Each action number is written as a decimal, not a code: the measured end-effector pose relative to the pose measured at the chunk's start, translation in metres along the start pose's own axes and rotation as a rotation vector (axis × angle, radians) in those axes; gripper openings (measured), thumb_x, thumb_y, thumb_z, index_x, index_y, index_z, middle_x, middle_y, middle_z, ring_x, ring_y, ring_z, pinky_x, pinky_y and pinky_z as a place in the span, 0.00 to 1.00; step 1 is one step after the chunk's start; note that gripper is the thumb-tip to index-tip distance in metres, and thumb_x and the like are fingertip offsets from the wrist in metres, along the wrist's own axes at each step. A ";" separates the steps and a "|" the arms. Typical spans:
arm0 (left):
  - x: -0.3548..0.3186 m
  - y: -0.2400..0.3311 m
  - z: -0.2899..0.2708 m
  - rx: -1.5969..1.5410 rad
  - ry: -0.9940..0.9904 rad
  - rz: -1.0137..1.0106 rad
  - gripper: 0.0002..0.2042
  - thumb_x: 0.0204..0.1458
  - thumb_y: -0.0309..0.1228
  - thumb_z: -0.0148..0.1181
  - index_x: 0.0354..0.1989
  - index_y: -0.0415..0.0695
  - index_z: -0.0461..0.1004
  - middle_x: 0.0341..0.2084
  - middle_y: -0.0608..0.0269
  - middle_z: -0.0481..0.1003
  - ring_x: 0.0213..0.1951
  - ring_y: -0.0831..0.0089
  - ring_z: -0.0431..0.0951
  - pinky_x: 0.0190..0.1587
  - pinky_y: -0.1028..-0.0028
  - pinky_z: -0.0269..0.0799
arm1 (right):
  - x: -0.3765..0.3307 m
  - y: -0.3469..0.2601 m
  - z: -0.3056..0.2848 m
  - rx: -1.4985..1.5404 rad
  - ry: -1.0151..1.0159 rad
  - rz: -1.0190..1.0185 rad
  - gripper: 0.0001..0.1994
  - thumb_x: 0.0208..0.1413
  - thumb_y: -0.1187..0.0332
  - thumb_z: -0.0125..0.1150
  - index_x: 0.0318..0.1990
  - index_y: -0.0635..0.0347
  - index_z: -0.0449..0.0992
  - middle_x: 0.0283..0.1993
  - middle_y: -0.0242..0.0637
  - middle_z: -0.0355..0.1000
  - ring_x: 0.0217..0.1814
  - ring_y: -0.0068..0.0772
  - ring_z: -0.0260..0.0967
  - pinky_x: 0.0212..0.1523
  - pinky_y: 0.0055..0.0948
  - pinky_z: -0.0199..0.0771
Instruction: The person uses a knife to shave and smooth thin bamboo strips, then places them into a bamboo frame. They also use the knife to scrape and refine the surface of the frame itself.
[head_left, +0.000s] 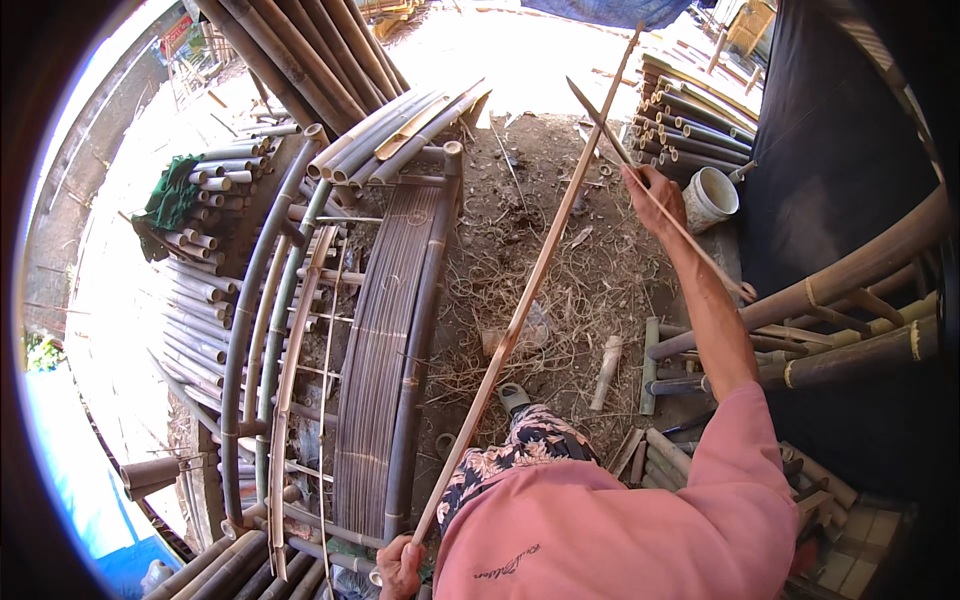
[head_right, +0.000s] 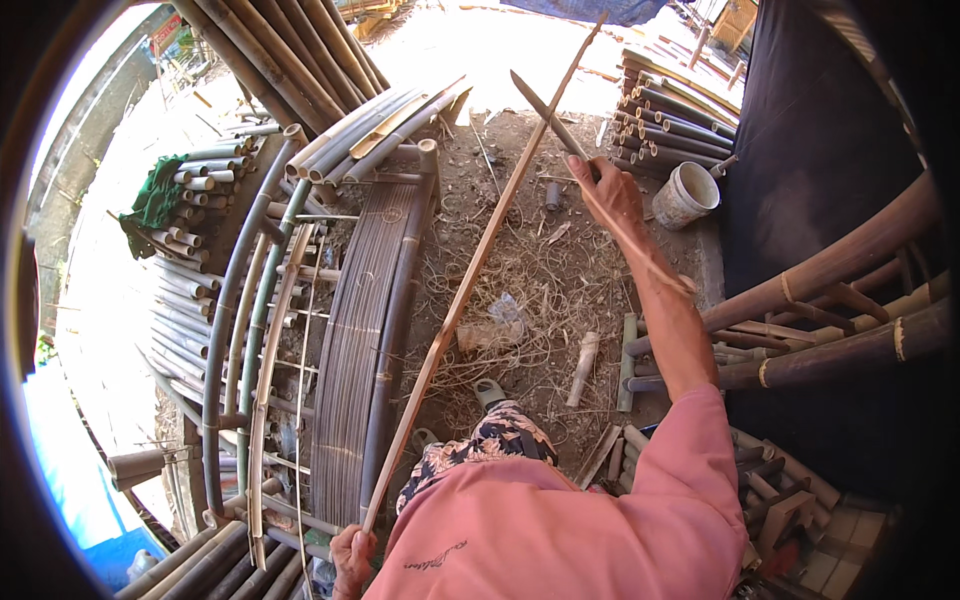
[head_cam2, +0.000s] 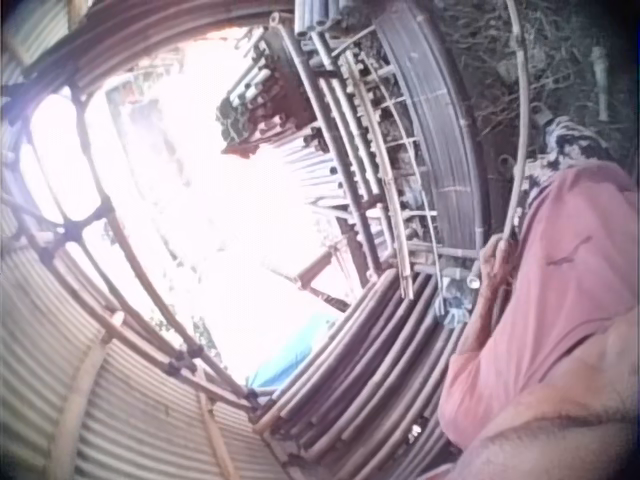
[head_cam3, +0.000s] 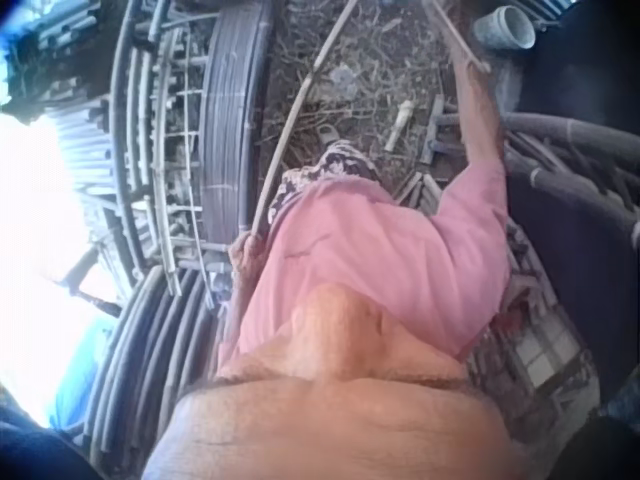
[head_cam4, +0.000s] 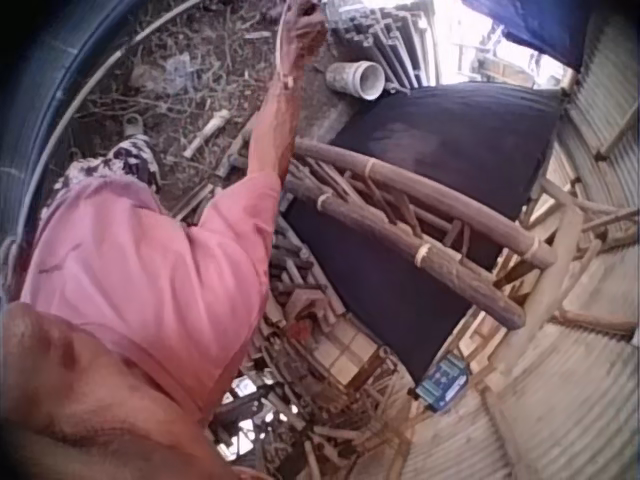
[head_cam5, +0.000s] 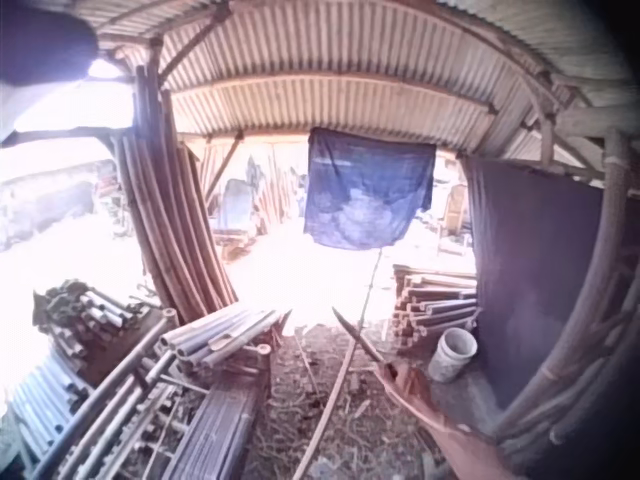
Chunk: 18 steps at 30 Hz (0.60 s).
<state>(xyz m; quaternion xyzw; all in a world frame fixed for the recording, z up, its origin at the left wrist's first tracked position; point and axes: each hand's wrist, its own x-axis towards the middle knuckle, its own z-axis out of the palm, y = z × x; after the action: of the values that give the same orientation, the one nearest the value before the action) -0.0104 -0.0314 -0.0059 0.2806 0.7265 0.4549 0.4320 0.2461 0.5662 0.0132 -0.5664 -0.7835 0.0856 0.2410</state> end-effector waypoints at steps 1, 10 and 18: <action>-0.004 -0.008 -0.007 0.032 0.028 0.011 0.21 0.62 0.41 0.50 0.22 0.38 0.71 0.10 0.73 0.63 0.14 0.85 0.59 0.17 0.78 0.51 | 0.009 0.005 -0.007 -0.013 -0.002 -0.007 0.40 0.57 0.27 0.33 0.37 0.58 0.78 0.26 0.46 0.76 0.31 0.48 0.77 0.30 0.44 0.75; -0.036 -0.100 -0.075 0.226 0.137 -0.121 0.17 0.62 0.40 0.49 0.27 0.39 0.73 0.19 0.61 0.72 0.22 0.68 0.70 0.25 0.66 0.62 | 0.094 0.069 -0.074 -0.112 0.154 0.419 0.44 0.56 0.27 0.33 0.46 0.63 0.79 0.44 0.60 0.76 0.53 0.63 0.71 0.51 0.52 0.69; 0.135 0.038 0.042 -0.118 -0.162 -0.159 0.14 0.59 0.29 0.54 0.50 0.34 0.74 0.25 0.69 0.72 0.23 0.85 0.67 0.25 0.82 0.63 | -0.079 -0.082 0.035 0.237 -0.058 -0.206 0.31 0.58 0.30 0.39 0.31 0.52 0.65 0.17 0.23 0.61 0.13 0.17 0.57 0.09 0.27 0.59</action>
<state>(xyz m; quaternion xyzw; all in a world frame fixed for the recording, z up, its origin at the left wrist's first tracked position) -0.0357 0.1103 -0.0312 0.2320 0.6811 0.4370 0.5398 0.1792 0.4699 -0.0064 -0.4478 -0.8285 0.1685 0.2909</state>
